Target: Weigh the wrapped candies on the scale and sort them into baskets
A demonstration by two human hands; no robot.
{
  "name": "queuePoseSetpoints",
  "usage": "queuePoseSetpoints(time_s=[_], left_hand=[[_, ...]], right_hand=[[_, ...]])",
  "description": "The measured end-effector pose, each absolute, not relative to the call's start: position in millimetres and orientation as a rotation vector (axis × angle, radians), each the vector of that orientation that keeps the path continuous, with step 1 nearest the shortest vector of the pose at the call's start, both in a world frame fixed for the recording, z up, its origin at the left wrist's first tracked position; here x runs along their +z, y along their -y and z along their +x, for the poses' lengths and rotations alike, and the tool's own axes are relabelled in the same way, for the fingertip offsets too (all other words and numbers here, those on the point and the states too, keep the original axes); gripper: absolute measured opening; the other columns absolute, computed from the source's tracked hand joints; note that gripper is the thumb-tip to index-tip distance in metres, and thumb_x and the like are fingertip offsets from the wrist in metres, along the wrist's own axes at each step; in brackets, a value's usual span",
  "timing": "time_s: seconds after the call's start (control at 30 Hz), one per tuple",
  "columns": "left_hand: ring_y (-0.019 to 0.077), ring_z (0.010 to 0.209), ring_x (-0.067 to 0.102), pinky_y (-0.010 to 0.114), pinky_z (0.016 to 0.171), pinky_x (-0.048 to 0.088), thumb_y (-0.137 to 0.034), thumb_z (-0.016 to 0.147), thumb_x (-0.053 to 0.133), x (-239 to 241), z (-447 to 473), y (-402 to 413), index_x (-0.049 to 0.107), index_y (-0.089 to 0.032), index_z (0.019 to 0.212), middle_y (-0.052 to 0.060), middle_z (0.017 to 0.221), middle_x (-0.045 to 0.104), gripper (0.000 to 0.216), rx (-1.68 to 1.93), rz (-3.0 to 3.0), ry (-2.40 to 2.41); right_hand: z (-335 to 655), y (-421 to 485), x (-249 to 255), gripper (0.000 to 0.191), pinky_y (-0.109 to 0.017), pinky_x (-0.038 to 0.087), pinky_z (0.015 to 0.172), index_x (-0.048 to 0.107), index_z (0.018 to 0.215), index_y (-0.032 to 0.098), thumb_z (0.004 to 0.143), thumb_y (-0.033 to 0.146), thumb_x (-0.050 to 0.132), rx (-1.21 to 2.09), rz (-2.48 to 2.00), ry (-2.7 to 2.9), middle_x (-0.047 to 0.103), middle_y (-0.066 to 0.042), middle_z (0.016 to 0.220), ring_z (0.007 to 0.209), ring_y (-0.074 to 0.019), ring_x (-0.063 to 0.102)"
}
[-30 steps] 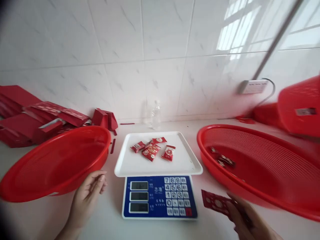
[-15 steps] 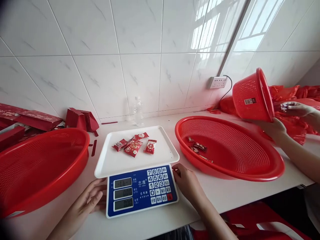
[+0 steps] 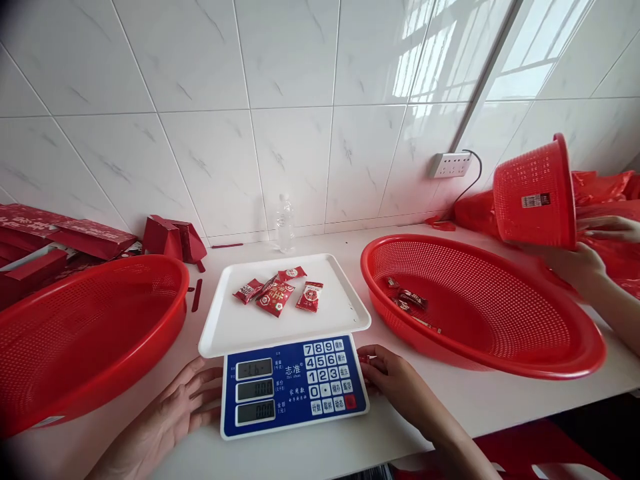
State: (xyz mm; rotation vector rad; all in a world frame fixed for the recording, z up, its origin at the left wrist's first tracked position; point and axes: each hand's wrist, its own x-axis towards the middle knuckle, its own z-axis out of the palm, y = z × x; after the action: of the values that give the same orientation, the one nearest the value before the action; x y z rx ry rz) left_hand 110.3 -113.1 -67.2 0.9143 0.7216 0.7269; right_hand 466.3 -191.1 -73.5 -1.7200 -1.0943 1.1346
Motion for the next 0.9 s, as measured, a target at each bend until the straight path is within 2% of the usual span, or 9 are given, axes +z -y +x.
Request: queuePoseSetpoints(time_s=[0.13,0.2,0.3,0.43,0.6,0.7,0.8,0.9], left_hand=[[0.0322,0.132,0.048,0.048,0.105,0.043,-0.052,0.088,0.063,-66,114,114,0.055,-0.028,0.131,0.010,0.144,0.052,0.050,0.692,0.963,-0.843],[0.0327,0.133,0.047,0.049,0.105,0.043,-0.053,0.087,0.064,-66,115,114,0.053,-0.028,0.133,0.011,0.146,0.050,0.054,0.695,0.965,-0.872],[0.0346,0.131,0.049,0.051,0.104,0.043,-0.055,0.084,0.067,-68,114,113,0.053,-0.028,0.135,0.012,0.143,0.053,0.059,0.699,0.955,-0.839],[0.0343,0.128,0.052,0.051,0.104,0.043,-0.054,0.084,0.067,-70,113,112,0.056,-0.028,0.131,0.012,0.137,0.058,0.055,0.697,1.006,-0.821],[0.0342,0.133,0.047,0.049,0.104,0.044,-0.055,0.085,0.065,-71,112,113,0.058,-0.025,0.129,0.012,0.143,0.053,0.054,0.668,1.056,-0.834],[0.0342,0.131,0.049,0.050,0.105,0.043,-0.055,0.083,0.068,-70,111,114,0.058,-0.024,0.128,0.013,0.141,0.055,0.055,0.681,1.062,-0.816],[0.0342,0.129,0.051,0.050,0.105,0.043,-0.056,0.081,0.070,-69,111,114,0.059,-0.024,0.126,0.013,0.140,0.056,0.057,0.674,1.058,-0.791],[0.0337,0.128,0.052,0.048,0.103,0.045,-0.055,0.081,0.070,-70,111,114,0.060,-0.023,0.125,0.013,0.139,0.057,0.055,0.675,1.060,-0.840]], right_hand=[[475,190,-70,0.041,-0.032,0.048,0.067,0.067,0.100,0.017,0.078,0.049,0.053,0.885,-1.955,1.299,0.072,-0.009,0.095,0.073,-0.0211,0.065],[477,189,-72,0.037,-0.032,0.048,0.067,0.069,0.092,0.017,0.076,0.046,0.051,0.821,-2.013,1.322,0.072,-0.008,0.089,0.073,-0.0219,0.065],[473,186,-72,0.037,-0.031,0.046,0.063,0.068,0.086,0.017,0.075,0.044,0.047,0.931,-2.002,1.312,0.068,-0.004,0.068,0.065,-0.0208,0.062],[466,186,-70,0.035,-0.031,0.049,0.066,0.066,0.085,0.018,0.071,0.042,0.046,1.011,-1.921,1.247,0.071,-0.004,0.078,0.072,-0.0221,0.066],[470,192,-71,0.026,-0.028,0.042,0.060,0.069,0.081,0.019,0.076,0.036,0.050,0.982,-1.958,1.394,0.067,-0.001,0.067,0.062,-0.0174,0.058],[474,198,-74,0.029,-0.028,0.044,0.064,0.068,0.096,0.019,0.078,0.035,0.052,1.178,-1.815,1.317,0.069,-0.002,0.075,0.069,-0.0184,0.061],[477,204,-79,0.047,-0.030,0.048,0.072,0.057,0.120,0.017,0.082,0.044,0.055,1.338,-1.669,1.198,0.071,-0.005,0.088,0.080,-0.0210,0.065],[478,207,-83,0.055,-0.030,0.048,0.068,0.050,0.127,0.017,0.083,0.050,0.053,1.258,-1.697,1.193,0.069,-0.007,0.099,0.074,-0.0178,0.063]])
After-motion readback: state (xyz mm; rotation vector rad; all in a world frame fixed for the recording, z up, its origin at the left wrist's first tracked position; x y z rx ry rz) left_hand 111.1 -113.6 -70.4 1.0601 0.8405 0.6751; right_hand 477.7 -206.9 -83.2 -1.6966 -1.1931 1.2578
